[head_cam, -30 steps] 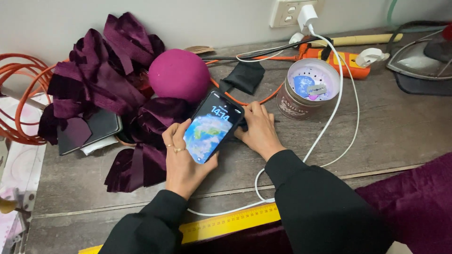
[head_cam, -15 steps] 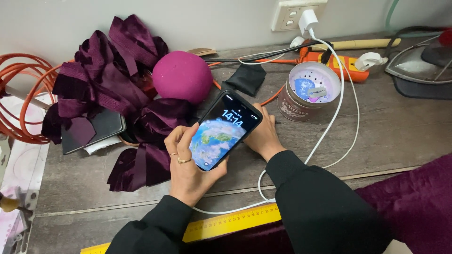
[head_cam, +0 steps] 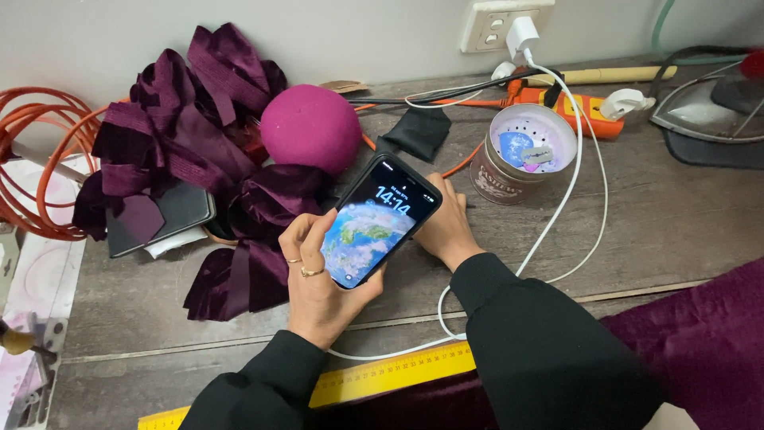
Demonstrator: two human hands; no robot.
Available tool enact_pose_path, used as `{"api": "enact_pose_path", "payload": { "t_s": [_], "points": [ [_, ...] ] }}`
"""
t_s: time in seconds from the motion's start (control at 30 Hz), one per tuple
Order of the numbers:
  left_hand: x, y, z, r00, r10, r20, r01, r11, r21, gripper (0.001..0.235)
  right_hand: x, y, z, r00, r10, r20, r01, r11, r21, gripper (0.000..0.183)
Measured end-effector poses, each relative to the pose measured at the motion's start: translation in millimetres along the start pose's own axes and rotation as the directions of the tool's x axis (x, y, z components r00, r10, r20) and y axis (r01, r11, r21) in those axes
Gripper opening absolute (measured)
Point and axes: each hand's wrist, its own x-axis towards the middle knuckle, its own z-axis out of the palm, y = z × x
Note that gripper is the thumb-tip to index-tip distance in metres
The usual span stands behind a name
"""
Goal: Measuring, marking, and cutting a large piece of purple velvet fabric on a work table.
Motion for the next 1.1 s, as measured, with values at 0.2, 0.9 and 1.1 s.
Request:
{"api": "enact_pose_path", "payload": {
  "t_s": [0.2, 0.9, 1.1],
  "points": [
    [-2.5, -4.8, -0.5, 1.000, -0.003, 0.012, 0.003, 1.000, 0.013, 0.092, -0.3, -1.5, -1.2, 1.000, 0.010, 0.011, -0.010, 1.000, 0.005, 0.028],
    [-7.0, 32.6, -20.9, 0.994, 0.030, -0.103, -0.022, 0.996, 0.083, 0.088, 1.9, 14.6, 10.0, 0.991, -0.125, -0.046, 0.128, 0.989, 0.069, 0.028],
    [-1.4, 26.7, -22.4, 0.996, 0.046, -0.075, -0.035, 0.988, 0.149, 0.087, 7.7, 16.8, 12.8, 0.988, -0.139, -0.066, 0.140, 0.990, 0.020, 0.050]
  ]
}}
